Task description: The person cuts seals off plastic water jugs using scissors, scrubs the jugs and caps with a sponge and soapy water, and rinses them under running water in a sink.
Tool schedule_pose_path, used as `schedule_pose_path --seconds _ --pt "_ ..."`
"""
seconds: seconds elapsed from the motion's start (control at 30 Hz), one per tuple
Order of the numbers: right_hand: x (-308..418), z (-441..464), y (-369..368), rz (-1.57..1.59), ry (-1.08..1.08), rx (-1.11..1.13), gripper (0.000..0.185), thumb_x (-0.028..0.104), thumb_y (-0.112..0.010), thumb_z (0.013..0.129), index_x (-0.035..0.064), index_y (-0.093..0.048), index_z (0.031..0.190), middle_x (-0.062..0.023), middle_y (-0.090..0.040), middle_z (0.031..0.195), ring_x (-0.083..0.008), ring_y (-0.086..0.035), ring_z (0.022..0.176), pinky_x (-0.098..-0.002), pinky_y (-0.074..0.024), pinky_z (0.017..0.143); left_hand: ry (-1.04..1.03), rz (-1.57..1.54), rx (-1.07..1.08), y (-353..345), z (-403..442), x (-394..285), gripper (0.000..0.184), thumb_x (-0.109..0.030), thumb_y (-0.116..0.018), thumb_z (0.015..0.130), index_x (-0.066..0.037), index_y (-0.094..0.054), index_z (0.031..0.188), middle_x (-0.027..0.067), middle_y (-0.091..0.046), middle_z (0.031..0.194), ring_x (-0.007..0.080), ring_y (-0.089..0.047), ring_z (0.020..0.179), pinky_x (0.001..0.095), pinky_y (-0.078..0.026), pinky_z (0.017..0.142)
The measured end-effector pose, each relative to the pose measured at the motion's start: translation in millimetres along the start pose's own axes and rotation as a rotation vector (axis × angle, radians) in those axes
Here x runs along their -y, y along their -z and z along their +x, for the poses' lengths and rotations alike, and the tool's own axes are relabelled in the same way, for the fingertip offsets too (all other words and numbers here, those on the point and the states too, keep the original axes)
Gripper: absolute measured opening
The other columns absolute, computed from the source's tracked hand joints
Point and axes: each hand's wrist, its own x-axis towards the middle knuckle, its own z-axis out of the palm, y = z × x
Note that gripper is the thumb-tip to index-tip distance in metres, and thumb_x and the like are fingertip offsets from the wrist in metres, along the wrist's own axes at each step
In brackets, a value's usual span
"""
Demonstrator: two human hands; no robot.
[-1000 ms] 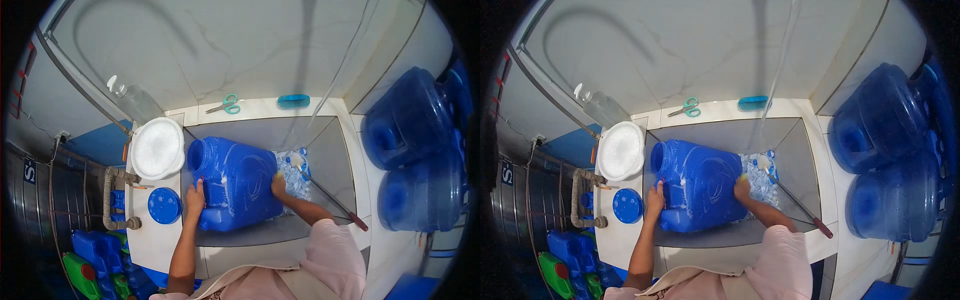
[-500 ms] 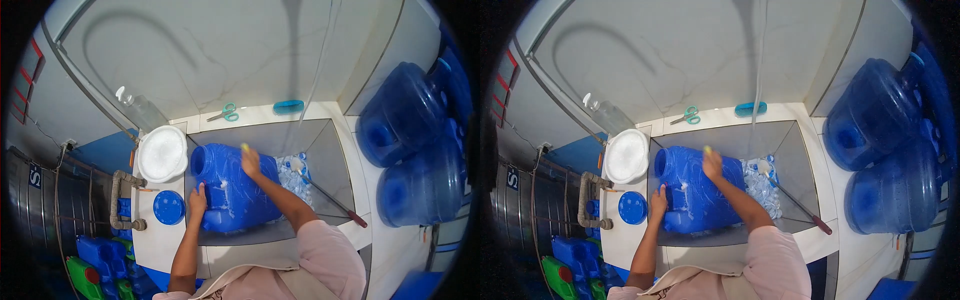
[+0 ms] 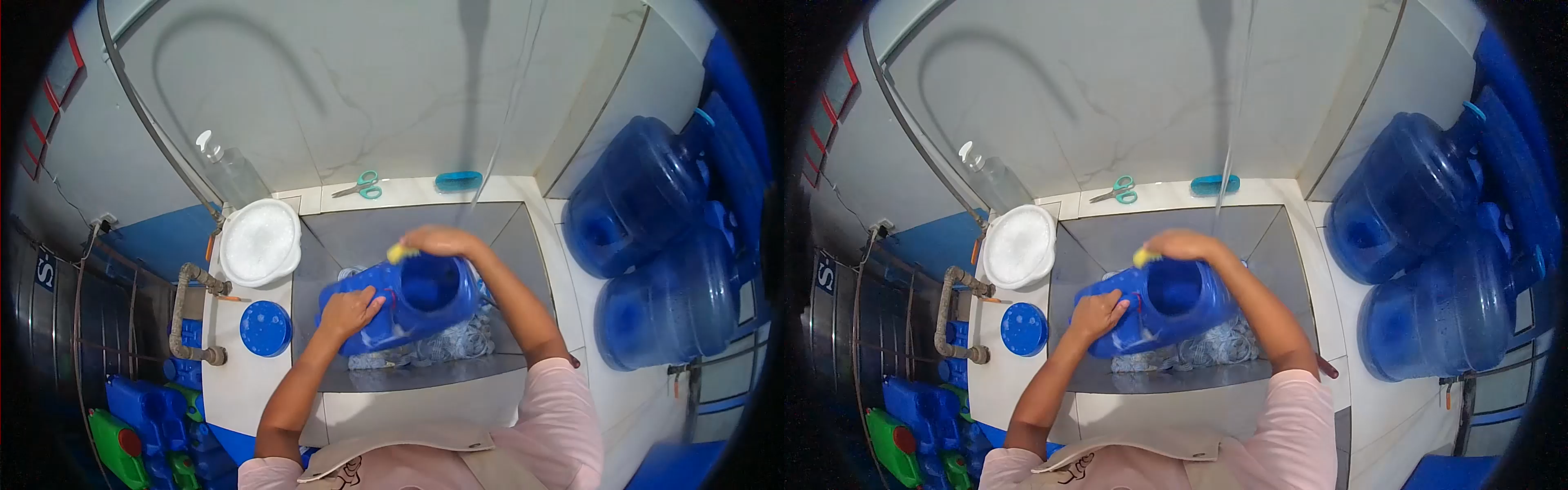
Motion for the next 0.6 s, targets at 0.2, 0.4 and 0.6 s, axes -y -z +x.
schedule_pose_path --seconds 0.2,0.4,0.6 --pt "-109.5 -8.0 -107.5 0.389 0.015 -0.542 0.038 0.024 -0.041 0.091 -0.0004 -0.050 0.119 -0.0203 -0.051 0.117 -0.0312 -0.048 0.107 -0.0404 -0.0371 0.093 0.038 -0.033 -0.403 -35.8 23.2 19.5 0.035 -0.014 -0.050 0.080 0.000 -0.050 0.112 0.0206 -0.041 0.125 0.0352 -0.028 0.125 0.0388 -0.028 0.101" --pt "-79.1 24.4 -146.0 0.013 -0.015 -1.285 0.037 0.017 -0.048 0.089 -0.0058 -0.047 0.118 -0.0227 -0.047 0.117 -0.0391 -0.041 0.113 -0.0437 -0.0297 0.101 0.461 -0.574 -0.131 -25.4 13.7 25.9 0.053 -0.012 -0.054 0.078 0.001 -0.037 0.126 0.0169 -0.060 0.094 0.0275 -0.061 0.073 0.0367 -0.048 0.068" --pt "-3.7 46.6 -69.0 -0.359 0.008 -1.033 0.023 0.020 -0.050 0.085 0.0009 -0.059 0.092 -0.0179 -0.056 0.101 -0.0358 -0.049 0.101 -0.0424 -0.0401 0.088 0.321 -0.724 -0.122 -26.2 10.1 9.1 0.046 -0.008 -0.055 0.080 -0.002 -0.044 0.124 0.0103 -0.060 0.092 0.0176 -0.058 0.072 0.0300 -0.047 0.067"
